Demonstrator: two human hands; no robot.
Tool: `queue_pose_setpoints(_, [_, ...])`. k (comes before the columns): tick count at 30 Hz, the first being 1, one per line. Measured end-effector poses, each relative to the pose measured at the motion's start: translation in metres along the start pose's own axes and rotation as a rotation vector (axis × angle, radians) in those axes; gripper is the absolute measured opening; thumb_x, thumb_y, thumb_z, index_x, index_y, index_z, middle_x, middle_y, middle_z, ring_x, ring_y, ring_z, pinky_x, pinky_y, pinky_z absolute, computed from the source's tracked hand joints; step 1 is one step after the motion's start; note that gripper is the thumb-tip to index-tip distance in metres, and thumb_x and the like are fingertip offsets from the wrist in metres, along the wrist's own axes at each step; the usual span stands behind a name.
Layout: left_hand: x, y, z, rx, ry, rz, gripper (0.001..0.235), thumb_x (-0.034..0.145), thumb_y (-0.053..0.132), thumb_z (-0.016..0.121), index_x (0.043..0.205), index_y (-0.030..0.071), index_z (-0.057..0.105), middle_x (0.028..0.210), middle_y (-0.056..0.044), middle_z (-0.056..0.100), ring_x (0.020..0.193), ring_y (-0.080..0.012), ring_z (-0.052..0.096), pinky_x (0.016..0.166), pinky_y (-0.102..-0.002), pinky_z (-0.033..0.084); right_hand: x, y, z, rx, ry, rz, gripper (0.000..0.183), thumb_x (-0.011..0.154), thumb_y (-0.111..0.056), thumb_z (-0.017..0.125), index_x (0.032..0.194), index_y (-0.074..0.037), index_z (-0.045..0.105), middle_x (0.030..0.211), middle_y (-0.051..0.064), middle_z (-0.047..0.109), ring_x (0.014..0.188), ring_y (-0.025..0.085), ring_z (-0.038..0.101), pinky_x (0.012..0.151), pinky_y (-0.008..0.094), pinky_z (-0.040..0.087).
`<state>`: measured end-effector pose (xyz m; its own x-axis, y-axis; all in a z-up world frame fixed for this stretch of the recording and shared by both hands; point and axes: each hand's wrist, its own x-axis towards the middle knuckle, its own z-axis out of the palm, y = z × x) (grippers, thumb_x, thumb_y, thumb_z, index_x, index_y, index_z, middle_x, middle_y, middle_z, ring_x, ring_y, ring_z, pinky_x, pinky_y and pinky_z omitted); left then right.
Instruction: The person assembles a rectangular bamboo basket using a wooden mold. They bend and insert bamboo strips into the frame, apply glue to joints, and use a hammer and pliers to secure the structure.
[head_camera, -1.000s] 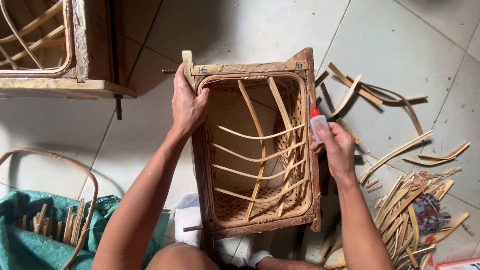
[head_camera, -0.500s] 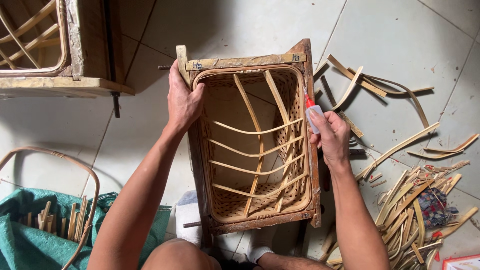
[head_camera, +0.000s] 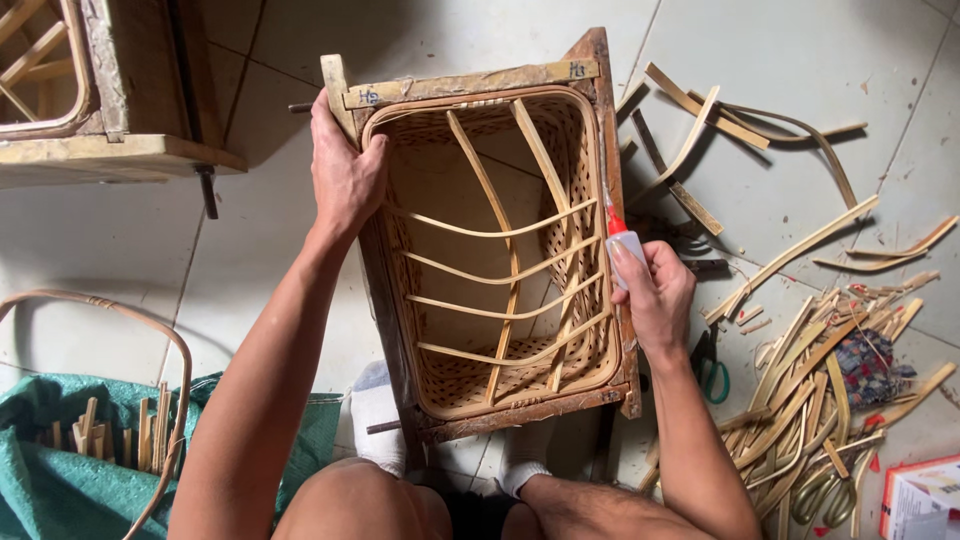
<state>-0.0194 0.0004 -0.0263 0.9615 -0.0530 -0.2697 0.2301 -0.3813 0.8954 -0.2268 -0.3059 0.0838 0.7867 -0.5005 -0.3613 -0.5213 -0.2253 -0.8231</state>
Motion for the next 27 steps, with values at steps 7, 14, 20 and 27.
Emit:
queue_pose_setpoints(7, [0.002, -0.003, 0.001, 0.039, 0.012, -0.018, 0.075, 0.089, 0.011, 0.065, 0.155, 0.007, 0.029, 0.147, -0.019, 0.050, 0.128, -0.0339, 0.062, 0.111, -0.044, 0.048, 0.015, -0.005, 0.007, -0.020, 0.005, 0.024, 0.036, 0.094, -0.037, 0.072, 0.085, -0.004, 0.063, 0.072, 0.004, 0.065, 0.052, 0.007, 0.057, 0.047, 0.021, 0.047])
queue_pose_setpoints(14, [0.004, -0.005, 0.001, 0.036, 0.007, 0.007, 0.074, 0.089, 0.012, 0.065, 0.155, 0.007, 0.030, 0.146, -0.019, 0.051, 0.128, -0.0350, 0.062, 0.112, -0.045, 0.047, -0.008, 0.004, 0.000, -0.057, 0.033, 0.013, 0.035, 0.094, -0.037, 0.071, 0.085, -0.005, 0.062, 0.071, 0.005, 0.065, 0.053, 0.007, 0.059, 0.047, 0.022, 0.050])
queue_pose_setpoints(20, [0.005, -0.014, 0.002, 0.065, 0.002, 0.005, 0.076, 0.088, 0.011, 0.063, 0.155, 0.007, 0.029, 0.147, -0.019, 0.051, 0.129, -0.0357, 0.062, 0.113, -0.045, 0.048, -0.046, 0.013, -0.011, 0.042, 0.026, 0.063, 0.032, 0.095, -0.035, 0.071, 0.089, -0.004, 0.063, 0.071, 0.005, 0.066, 0.056, 0.007, 0.061, 0.053, 0.021, 0.051])
queue_pose_setpoints(27, [0.005, -0.013, 0.003, 0.058, 0.025, 0.055, 0.076, 0.089, 0.012, 0.065, 0.155, 0.005, 0.029, 0.147, -0.020, 0.051, 0.131, -0.0363, 0.061, 0.113, -0.046, 0.047, -0.040, 0.014, -0.011, -0.007, 0.039, 0.106, 0.032, 0.095, -0.032, 0.072, 0.085, -0.003, 0.063, 0.070, 0.005, 0.065, 0.054, 0.007, 0.059, 0.049, 0.021, 0.048])
